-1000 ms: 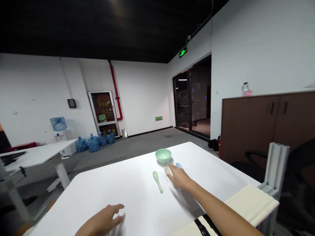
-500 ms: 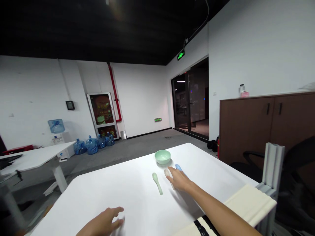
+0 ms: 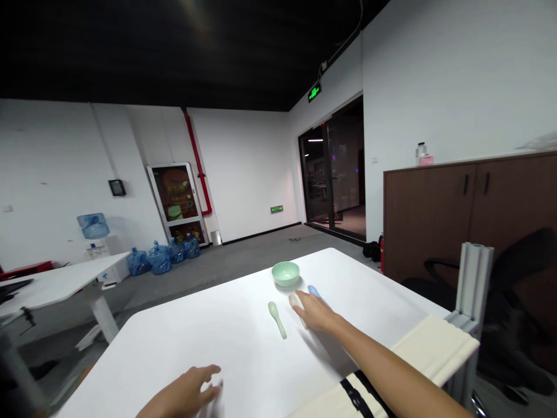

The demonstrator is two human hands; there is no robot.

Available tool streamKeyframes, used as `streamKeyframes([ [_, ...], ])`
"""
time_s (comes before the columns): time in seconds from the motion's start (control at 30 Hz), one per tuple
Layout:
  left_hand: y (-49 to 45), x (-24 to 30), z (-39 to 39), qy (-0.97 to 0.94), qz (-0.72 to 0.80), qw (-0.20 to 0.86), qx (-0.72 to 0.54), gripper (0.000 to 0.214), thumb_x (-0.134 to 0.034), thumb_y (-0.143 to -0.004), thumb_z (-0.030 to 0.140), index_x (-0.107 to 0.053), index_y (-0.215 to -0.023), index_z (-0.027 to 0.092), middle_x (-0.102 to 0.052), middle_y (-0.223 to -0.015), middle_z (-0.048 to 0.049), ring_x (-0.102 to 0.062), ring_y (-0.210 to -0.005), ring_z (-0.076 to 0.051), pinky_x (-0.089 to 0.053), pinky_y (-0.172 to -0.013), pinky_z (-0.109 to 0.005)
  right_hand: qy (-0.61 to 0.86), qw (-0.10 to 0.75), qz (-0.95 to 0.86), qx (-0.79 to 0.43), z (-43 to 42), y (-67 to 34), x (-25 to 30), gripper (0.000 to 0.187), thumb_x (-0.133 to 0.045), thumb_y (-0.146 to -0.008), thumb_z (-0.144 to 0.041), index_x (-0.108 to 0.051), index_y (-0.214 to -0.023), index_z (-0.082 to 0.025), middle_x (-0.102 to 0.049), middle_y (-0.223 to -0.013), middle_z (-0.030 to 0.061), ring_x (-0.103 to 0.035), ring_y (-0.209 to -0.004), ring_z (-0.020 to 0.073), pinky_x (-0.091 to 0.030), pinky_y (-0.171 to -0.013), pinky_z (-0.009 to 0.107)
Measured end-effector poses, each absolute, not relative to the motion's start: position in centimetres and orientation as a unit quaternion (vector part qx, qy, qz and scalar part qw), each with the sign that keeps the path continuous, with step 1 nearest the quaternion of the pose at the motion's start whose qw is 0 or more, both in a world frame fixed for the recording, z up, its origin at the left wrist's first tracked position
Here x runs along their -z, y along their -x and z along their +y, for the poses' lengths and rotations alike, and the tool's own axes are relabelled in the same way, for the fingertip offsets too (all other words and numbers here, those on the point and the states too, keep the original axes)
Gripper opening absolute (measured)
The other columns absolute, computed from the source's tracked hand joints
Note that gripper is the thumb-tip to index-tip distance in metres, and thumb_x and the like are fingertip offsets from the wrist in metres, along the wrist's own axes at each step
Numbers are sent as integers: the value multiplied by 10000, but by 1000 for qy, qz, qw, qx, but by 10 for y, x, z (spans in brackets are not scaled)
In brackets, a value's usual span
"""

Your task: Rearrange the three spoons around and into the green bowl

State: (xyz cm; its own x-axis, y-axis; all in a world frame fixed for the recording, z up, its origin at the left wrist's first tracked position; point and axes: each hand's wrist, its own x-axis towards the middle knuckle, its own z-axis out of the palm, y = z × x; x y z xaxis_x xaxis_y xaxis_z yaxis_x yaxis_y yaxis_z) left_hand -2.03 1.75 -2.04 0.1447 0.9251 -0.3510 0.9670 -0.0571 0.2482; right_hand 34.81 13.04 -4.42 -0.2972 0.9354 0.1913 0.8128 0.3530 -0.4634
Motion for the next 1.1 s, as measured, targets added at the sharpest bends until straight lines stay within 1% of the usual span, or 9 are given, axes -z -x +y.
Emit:
streamKeyframes([
  [0.2,20,20,17,-727,651,216,43,537,-480,-848,495,-514,-1336,274,-582,-1317,-94,-569,-1161,-270,-417,-983,-410,554,206,-793,-146,135,-350,48,595,-381,-919,-506,-436,-1399,-159,-549,-1341,151,-497,-1215,295,-377,-961,360],
  [0.43,17,18,16,-721,657,217,46,538,-458,-859,497,-505,-1347,273,-569,-1333,-93,-580,-1144,-272,-427,-968,-412,562,205,-786,-155,132,-350,44,605,-397,-912,-497,-436,-1405,-150,-552,-1332,154,-469,-1251,299,-354,-984,360],
  [0.63,17,19,17,-727,650,217,45,538,-449,-856,504,-516,-1336,269,-604,-1283,-89,-595,-1119,-263,-440,-946,-394,564,212,-783,-151,131,-351,44,588,-399,-909,-505,-470,-1375,-153,-590,-1274,159,-518,-1194,291,-381,-932,342],
  [0.73,17,21,18,-727,650,218,45,557,-445,-852,524,-507,-1343,269,-601,-1291,-86,-589,-1129,-263,-440,-949,-389,569,225,-779,-139,136,-352,47,549,-398,-912,-504,-521,-1325,-163,-633,-1204,146,-561,-1129,270,-395,-886,317],
  [0.83,17,21,19,-729,647,218,50,571,-435,-855,534,-495,-1353,260,-601,-1295,-86,-588,-1136,-261,-444,-947,-380,603,247,-749,-124,147,-355,49,499,-422,-911,-479,-572,-1262,-157,-656,-1167,141,-587,-1089,240,-392,-860,279],
  [1.0,16,20,20,-729,644,224,51,568,-437,-848,545,-512,-1337,266,-598,-1298,-87,-599,-1115,-269,-464,-910,-377,659,272,-693,-102,167,-364,41,383,-412,-918,-424,-668,-1034,-164,-706,-1018,119,-636,-957,208,-392,-762,250],
  [1.1,15,19,20,-730,643,224,53,565,-430,-852,537,-506,-1343,268,-592,-1303,-90,-594,-1120,-270,-463,-909,-380,673,255,-688,-95,174,-365,33,348,-442,-903,-427,-682,-927,-176,-713,-958,111,-644,-909,206,-385,-713,248],
])
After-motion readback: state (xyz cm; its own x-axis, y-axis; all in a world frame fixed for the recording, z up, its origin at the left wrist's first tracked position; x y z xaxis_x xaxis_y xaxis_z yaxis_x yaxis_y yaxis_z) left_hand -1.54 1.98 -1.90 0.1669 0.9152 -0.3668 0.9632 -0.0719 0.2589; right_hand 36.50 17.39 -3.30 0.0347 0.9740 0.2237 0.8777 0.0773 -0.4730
